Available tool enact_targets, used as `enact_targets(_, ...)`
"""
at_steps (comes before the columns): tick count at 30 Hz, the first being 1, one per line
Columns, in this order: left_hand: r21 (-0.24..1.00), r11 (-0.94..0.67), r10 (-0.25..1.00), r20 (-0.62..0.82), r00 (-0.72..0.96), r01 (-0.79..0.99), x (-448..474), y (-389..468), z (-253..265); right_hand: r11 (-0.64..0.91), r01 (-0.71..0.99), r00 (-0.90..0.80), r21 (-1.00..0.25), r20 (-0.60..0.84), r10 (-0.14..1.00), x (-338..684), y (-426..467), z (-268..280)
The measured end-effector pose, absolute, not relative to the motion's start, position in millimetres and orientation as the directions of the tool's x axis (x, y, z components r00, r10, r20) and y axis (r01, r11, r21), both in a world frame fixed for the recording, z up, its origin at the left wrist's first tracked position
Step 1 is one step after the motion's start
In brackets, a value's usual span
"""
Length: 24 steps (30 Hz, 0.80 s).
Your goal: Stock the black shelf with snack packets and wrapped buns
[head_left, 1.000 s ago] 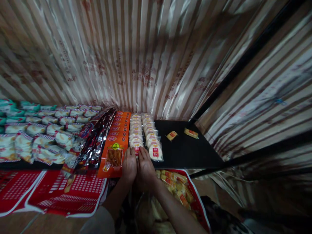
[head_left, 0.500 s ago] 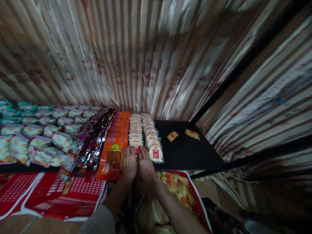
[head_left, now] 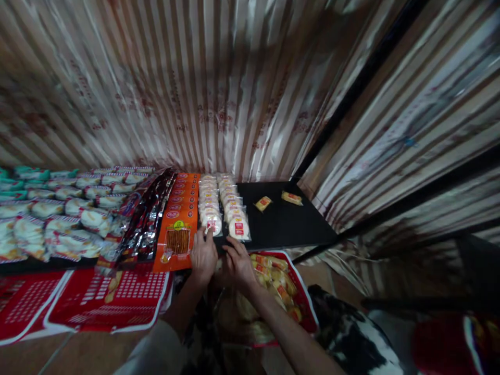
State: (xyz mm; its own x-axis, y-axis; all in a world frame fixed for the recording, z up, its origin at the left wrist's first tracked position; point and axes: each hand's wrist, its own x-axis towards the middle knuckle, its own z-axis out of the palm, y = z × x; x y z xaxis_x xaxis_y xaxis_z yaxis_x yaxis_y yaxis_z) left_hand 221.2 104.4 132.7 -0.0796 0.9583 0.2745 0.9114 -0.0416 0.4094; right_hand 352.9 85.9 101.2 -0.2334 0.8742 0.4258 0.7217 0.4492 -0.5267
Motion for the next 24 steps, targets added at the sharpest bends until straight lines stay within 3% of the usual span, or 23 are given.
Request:
enact_targets(4,0.565,-0.262,0.961,0.225,0.160,0.782,236,63,122,0.340,0.771,-0.146,-0.539,0.370,0.918,400,40,92)
enact_targets(7,0.610,-0.330,0.935,0.109,0.337,0.720,250,29,106,0.188,0.835,-0.066,-0.517,0.246,0.967,434,11,85)
enact_targets(11,0.540,-0.264,0.931,-0.073,0.358,0.799,267,2,89,0.111,0.858,-0.091,-0.501,0.064,0.994,462,-13,77)
enact_targets(15,0.481,-0.241,0.915,-0.176,0.362,0.843,280,-3,84,0.065,0.860,-0.072,-0.506,0.006,0.997,466,-21,69)
enact_targets(24,0.396,-0.151,0.966,-0.134,0.219,0.906,299,-5,74,0.049,0.914,-0.080,-0.403,-0.059,0.995,450,-19,62)
